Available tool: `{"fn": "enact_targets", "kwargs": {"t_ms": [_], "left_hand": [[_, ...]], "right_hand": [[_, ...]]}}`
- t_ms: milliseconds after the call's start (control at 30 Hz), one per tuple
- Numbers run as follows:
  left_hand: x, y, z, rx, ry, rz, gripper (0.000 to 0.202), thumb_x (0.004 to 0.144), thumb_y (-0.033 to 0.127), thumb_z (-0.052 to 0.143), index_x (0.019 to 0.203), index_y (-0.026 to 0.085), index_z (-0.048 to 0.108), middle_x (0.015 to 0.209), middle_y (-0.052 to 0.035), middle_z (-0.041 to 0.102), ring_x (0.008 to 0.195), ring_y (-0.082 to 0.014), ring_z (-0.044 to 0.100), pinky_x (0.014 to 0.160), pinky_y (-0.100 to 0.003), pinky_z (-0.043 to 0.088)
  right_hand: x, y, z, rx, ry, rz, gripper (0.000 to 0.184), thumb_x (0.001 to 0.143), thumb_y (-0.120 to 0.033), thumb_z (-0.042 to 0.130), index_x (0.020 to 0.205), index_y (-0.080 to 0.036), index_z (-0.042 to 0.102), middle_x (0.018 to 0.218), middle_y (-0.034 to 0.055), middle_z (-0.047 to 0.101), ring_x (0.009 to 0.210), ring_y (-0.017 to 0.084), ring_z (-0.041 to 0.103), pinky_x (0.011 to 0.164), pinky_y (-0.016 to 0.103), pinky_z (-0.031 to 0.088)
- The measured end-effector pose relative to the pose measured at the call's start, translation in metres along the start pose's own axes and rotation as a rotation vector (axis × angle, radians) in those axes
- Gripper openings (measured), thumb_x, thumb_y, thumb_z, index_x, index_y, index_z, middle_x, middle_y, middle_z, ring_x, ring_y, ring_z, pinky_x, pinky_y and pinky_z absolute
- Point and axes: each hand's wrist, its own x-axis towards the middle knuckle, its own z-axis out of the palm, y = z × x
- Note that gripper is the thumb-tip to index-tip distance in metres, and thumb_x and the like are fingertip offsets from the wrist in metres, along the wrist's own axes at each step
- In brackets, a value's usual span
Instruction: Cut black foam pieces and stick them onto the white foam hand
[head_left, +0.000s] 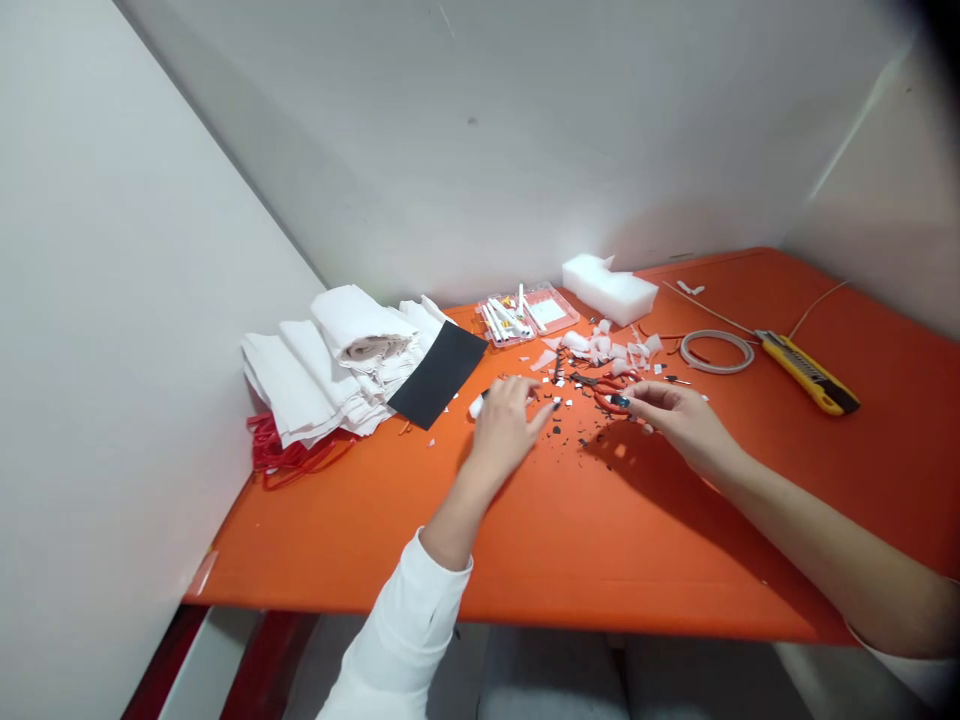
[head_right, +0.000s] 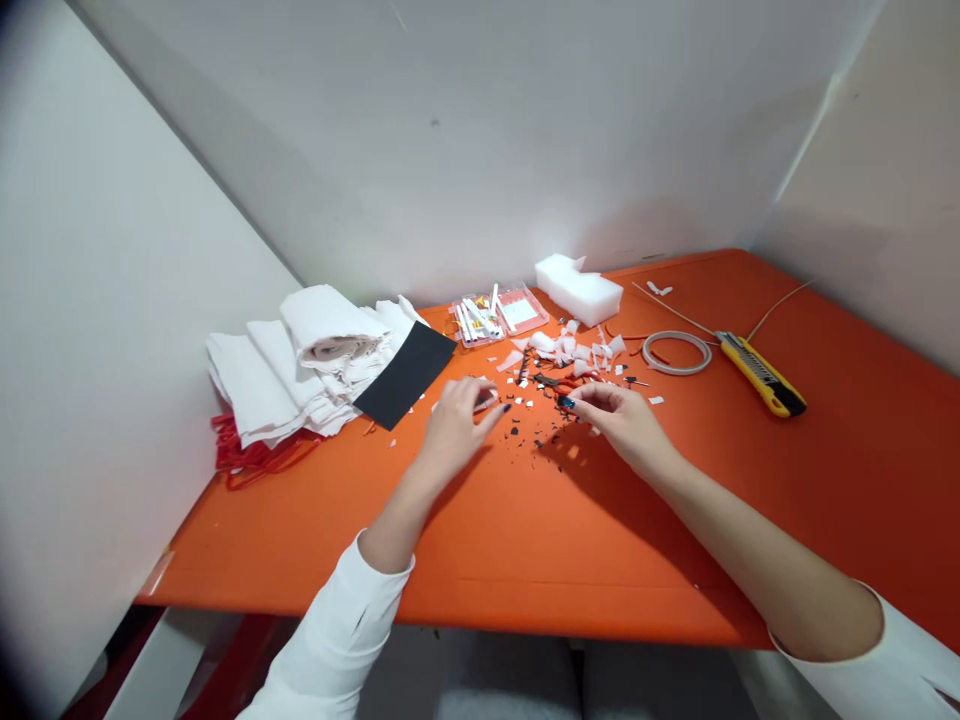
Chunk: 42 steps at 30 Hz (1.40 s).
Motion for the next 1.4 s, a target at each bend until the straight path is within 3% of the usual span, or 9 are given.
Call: {"fn": "enact_targets", "kwargs": {"t_ms": [67, 200, 300, 400, 500, 633, 733, 1000, 1400], "left_hand": [[0.005, -0.021, -0.008, 0.166, 0.054, -0.088, 0.04, 0.083, 0.04, 0.06, 0.117, 0.018, 0.055, 0.113, -0.0107, 0.059, 0.106, -0.0276, 0.047, 0.091, -0.037, 0.037], [0.008, -0.055, -0.013, 0.3, -0.089, -0.189, 0.056, 0.076, 0.042, 0.066, 0.124, 0.016, 0.052, 0.115, -0.0126, 0.055, 0.107, -0.0295, 0.045, 0.092, -0.038, 0.037], [0.008, -0.061, -0.011, 0.336, -0.14, -0.217, 0.057, 0.074, 0.046, 0.067, 0.121, 0.016, 0.055, 0.112, -0.0137, 0.054, 0.106, -0.0306, 0.045, 0.092, -0.04, 0.037], [0.007, -0.051, -0.009, 0.339, -0.075, -0.188, 0.055, 0.072, 0.048, 0.067, 0.116, 0.016, 0.058, 0.111, -0.0138, 0.051, 0.106, -0.0316, 0.045, 0.091, -0.041, 0.038], [0.004, -0.028, -0.006, 0.231, 0.004, -0.06, 0.052, 0.075, 0.041, 0.065, 0.118, 0.016, 0.053, 0.116, -0.013, 0.048, 0.107, -0.0284, 0.047, 0.091, -0.038, 0.041], [-0.004, 0.004, 0.0, 0.027, -0.12, 0.16, 0.062, 0.079, 0.027, 0.06, 0.135, 0.021, 0.036, 0.118, -0.009, 0.053, 0.103, -0.023, 0.055, 0.085, -0.033, 0.046], [-0.009, 0.017, 0.006, 0.035, -0.199, 0.251, 0.067, 0.078, 0.025, 0.06, 0.139, 0.027, 0.033, 0.119, -0.0071, 0.055, 0.099, -0.0224, 0.058, 0.079, -0.031, 0.049], [-0.012, 0.022, 0.009, 0.056, -0.235, 0.231, 0.061, 0.078, 0.028, 0.062, 0.135, 0.026, 0.038, 0.12, -0.0078, 0.054, 0.102, -0.0237, 0.059, 0.074, -0.03, 0.051], [-0.014, 0.024, 0.01, 0.123, -0.25, 0.259, 0.06, 0.079, 0.03, 0.059, 0.135, 0.023, 0.039, 0.123, -0.0085, 0.054, 0.102, -0.0251, 0.06, 0.07, -0.031, 0.052]], "right_hand": [[0.002, 0.003, 0.0, 0.005, -0.007, 0.004, 0.034, 0.072, -0.051, 0.071, 0.078, -0.019, 0.066, 0.079, 0.0049, 0.066, 0.065, 0.015, 0.054, 0.051, 0.023, 0.042], [0.004, 0.011, 0.001, 0.009, -0.087, -0.014, 0.031, 0.076, -0.05, 0.068, 0.078, -0.019, 0.062, 0.079, 0.0033, 0.062, 0.064, 0.014, 0.05, 0.052, 0.023, 0.041], [0.004, 0.015, 0.001, 0.013, -0.114, -0.024, 0.029, 0.078, -0.048, 0.066, 0.081, -0.019, 0.06, 0.078, 0.0013, 0.059, 0.064, 0.013, 0.048, 0.054, 0.022, 0.04], [0.004, 0.014, 0.0, 0.007, -0.131, -0.029, 0.029, 0.079, -0.048, 0.065, 0.082, -0.019, 0.059, 0.077, 0.0006, 0.058, 0.065, 0.013, 0.048, 0.055, 0.022, 0.04], [0.003, 0.011, 0.0, 0.007, -0.137, -0.044, 0.029, 0.079, -0.047, 0.064, 0.081, -0.019, 0.059, 0.076, 0.0006, 0.056, 0.066, 0.013, 0.048, 0.056, 0.023, 0.04], [0.001, 0.004, 0.001, 0.029, -0.128, -0.119, 0.027, 0.079, -0.044, 0.064, 0.08, -0.019, 0.057, 0.075, 0.0003, 0.056, 0.063, 0.012, 0.048, 0.055, 0.024, 0.04], [0.0, 0.002, 0.0, -0.003, -0.098, -0.179, 0.023, 0.081, -0.042, 0.061, 0.081, -0.019, 0.057, 0.077, 0.0008, 0.057, 0.063, 0.013, 0.05, 0.057, 0.025, 0.041], [0.001, 0.002, -0.001, -0.212, -0.053, -0.218, 0.013, 0.084, -0.032, 0.054, 0.081, -0.019, 0.057, 0.081, 0.0033, 0.062, 0.074, 0.018, 0.058, 0.07, 0.032, 0.047], [0.001, 0.0, -0.003, -0.271, -0.105, -0.223, 0.009, 0.084, -0.025, 0.052, 0.08, -0.019, 0.057, 0.078, 0.0023, 0.063, 0.072, 0.017, 0.061, 0.068, 0.031, 0.05]]}}
